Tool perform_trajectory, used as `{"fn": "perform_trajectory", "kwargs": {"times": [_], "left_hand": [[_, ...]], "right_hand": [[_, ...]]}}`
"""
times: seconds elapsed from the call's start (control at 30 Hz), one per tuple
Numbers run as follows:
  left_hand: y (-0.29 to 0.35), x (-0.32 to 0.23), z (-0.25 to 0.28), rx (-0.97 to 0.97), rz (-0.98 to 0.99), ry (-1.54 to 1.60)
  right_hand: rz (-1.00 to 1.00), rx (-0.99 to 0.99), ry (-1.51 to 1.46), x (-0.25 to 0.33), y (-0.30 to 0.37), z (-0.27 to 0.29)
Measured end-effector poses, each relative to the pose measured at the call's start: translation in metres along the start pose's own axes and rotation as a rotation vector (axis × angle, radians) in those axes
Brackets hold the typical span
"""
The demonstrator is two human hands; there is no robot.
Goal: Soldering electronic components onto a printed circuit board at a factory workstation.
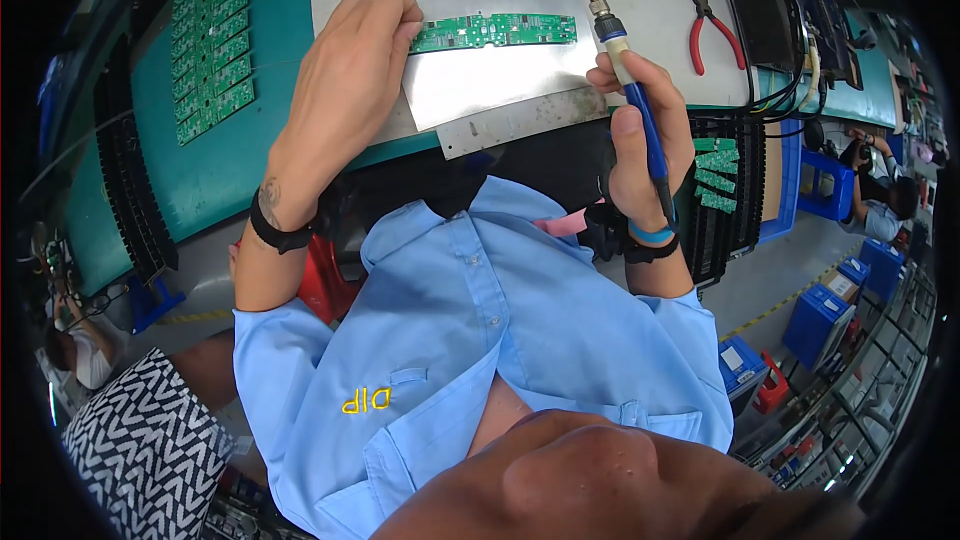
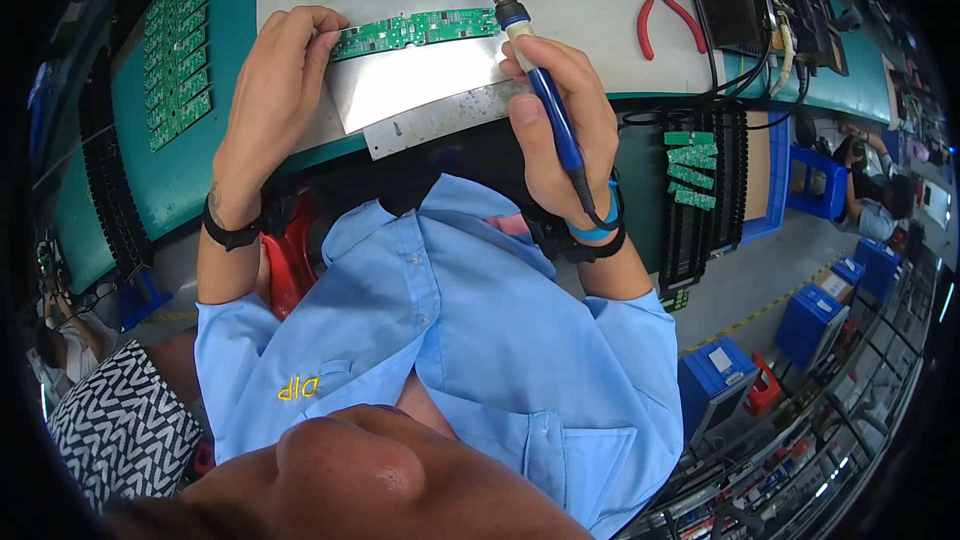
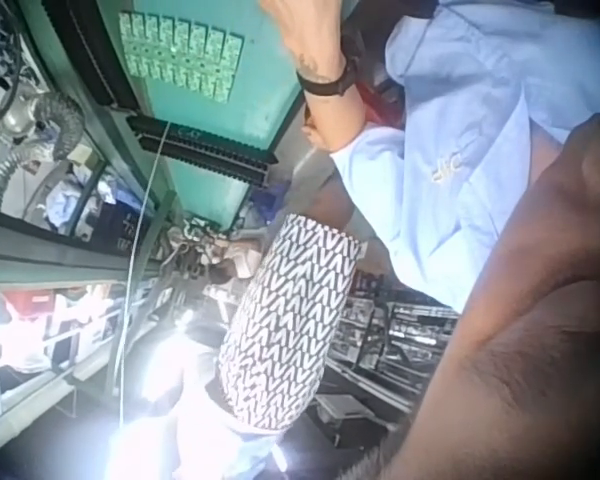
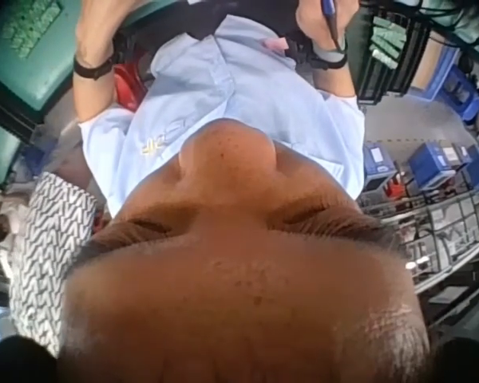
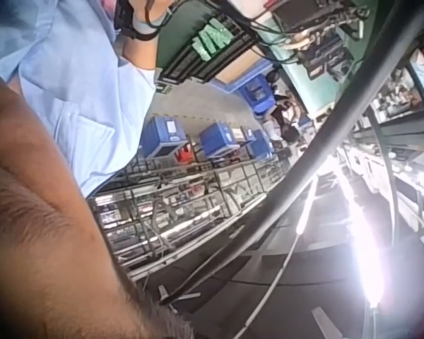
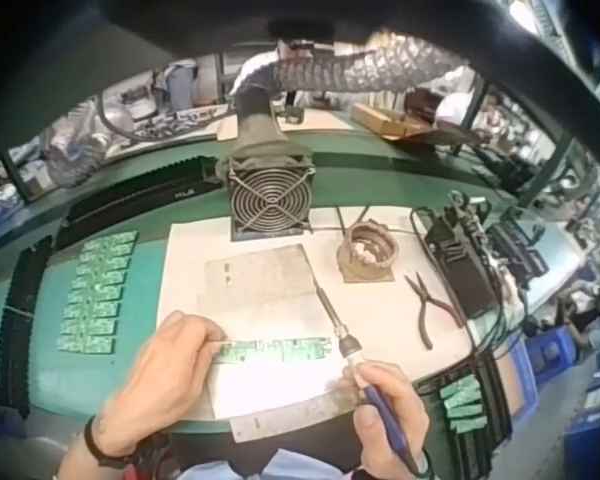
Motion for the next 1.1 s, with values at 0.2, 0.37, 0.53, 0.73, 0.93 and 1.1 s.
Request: {"fn": "perform_trajectory", "kwargs": {"times": [0.2,0.37,0.53,0.73,0.93,1.1], "left_hand": [[0.002,-0.001,0.003,0.008,-0.015,0.002],[0.002,-0.001,0.004,-0.020,-0.067,0.024],[-0.004,-0.010,0.001,-0.047,-0.157,0.102],[-0.008,-0.020,-0.010,0.005,-0.113,0.199],[-0.012,-0.011,-0.019,-0.031,-0.207,0.184],[-0.014,-0.011,-0.020,-0.045,-0.271,0.162]], "right_hand": [[0.009,0.013,-0.005,0.000,-0.002,-0.001],[-0.027,0.015,0.012,0.008,-0.003,-0.001],[-0.150,-0.055,0.110,0.021,0.001,0.007],[-0.052,-0.009,0.093,0.031,0.002,0.011],[-0.084,0.046,0.184,0.035,-0.002,0.008],[-0.063,0.109,0.159,0.030,-0.006,0.004]]}}
Point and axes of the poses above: each hand's wrist, its own y-axis away from the middle knuckle, its own z-axis out of the back of the hand, x = y × z, the point moved 1 cm from there along -y, towards the middle knuckle, and after that the axes turned 4 degrees about y, right-handed, at the moved point
